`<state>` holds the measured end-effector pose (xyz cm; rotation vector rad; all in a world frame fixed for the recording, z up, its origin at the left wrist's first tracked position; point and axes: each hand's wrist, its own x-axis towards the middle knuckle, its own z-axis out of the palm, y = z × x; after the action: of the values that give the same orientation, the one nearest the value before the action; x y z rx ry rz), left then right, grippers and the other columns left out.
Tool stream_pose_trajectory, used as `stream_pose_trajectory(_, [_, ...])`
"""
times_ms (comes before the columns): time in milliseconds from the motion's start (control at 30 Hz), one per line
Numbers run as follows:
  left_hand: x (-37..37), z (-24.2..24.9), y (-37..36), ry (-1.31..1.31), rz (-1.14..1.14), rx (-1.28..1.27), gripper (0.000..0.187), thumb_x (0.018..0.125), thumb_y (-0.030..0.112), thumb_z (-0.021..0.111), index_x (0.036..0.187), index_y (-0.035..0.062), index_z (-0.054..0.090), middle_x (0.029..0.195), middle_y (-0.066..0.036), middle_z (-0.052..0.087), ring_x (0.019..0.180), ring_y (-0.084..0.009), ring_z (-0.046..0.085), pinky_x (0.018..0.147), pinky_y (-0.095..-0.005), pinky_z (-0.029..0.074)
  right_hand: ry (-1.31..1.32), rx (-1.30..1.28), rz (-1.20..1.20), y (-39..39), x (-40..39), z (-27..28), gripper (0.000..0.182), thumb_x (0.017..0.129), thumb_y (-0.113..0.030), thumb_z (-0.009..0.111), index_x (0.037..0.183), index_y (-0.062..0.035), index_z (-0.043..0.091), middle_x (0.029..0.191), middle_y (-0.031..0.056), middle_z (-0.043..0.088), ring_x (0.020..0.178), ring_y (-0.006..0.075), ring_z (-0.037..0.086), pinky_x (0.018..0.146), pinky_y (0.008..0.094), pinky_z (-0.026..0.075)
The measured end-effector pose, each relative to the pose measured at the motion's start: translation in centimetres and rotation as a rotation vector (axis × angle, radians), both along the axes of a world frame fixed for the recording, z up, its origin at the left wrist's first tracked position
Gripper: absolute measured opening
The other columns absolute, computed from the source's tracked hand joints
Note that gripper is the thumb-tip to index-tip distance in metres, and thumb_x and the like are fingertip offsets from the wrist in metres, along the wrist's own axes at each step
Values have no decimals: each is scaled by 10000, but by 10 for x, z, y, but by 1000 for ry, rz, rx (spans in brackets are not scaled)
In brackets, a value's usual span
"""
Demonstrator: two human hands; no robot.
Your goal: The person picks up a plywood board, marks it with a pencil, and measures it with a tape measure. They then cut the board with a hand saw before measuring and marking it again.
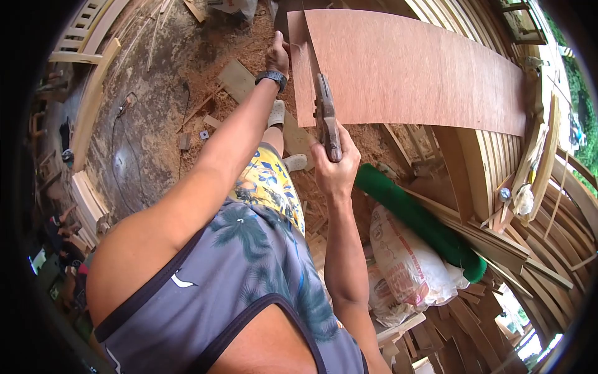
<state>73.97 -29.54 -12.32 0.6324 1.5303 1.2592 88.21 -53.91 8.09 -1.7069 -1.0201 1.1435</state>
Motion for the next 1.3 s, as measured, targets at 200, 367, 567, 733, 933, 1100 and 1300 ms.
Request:
stream_pose_trajectory(200, [9,-6,4,178,18,190,694,984,594,412,808,-24,673,883,-263,696,857,-414,663,802,-474,493,-7,44,7,1,-2,-1,491,788,-90,685,1255,46,617,906,55,672,805,98,589,789,254,496])
stream_pose_trajectory(367, [15,-6,1,605,-187,12,644,973,560,446,859,-26,690,929,-305,676,925,-468,657,822,-520,507,-104,67,22,-3,-12,18,524,787,-67,695,1290,42,597,925,107,708,785,79,603,761,259,516])
stream_pose_trajectory(567, [17,17,-3,501,-131,-3,558,991,489,499,706,33,648,667,-117,680,701,-262,695,679,-417,528,-361,275,103,-74,7,103,589,765,-56,710,1325,58,566,921,138,739,765,122,706,720,253,531])
stream_pose_trajectory(733, [8,10,2,259,-170,17,608,989,544,473,828,11,717,834,-167,735,856,-279,713,779,-408,526,153,567,-256,-131,27,118,181,728,-11,690,883,51,620,700,75,602,614,166,613,610,339,531])
stream_pose_trajectory(933, [-9,-37,22,-30,-147,-32,788,983,639,375,1267,-54,620,1281,-263,630,1234,-353,577,1024,-396,436,413,656,-265,-143,68,104,589,859,-203,515,1407,4,461,619,10,405,526,144,406,659,360,421])
stream_pose_trajectory(1100, [-19,4,11,-191,-170,-139,747,978,664,349,1003,-10,668,841,-154,722,689,-232,716,564,-350,584,689,655,-372,-124,115,101,512,912,-237,494,1366,-3,483,616,10,407,547,139,416,693,357,412])
stream_pose_trajectory(1300, [-70,-24,44,-61,31,-177,464,1029,407,490,1081,-35,624,925,-177,715,639,-240,673,547,-358,555,989,611,-571,-111,188,86,329,930,-298,579,1057,3,618,611,-24,366,549,110,391,672,334,383])
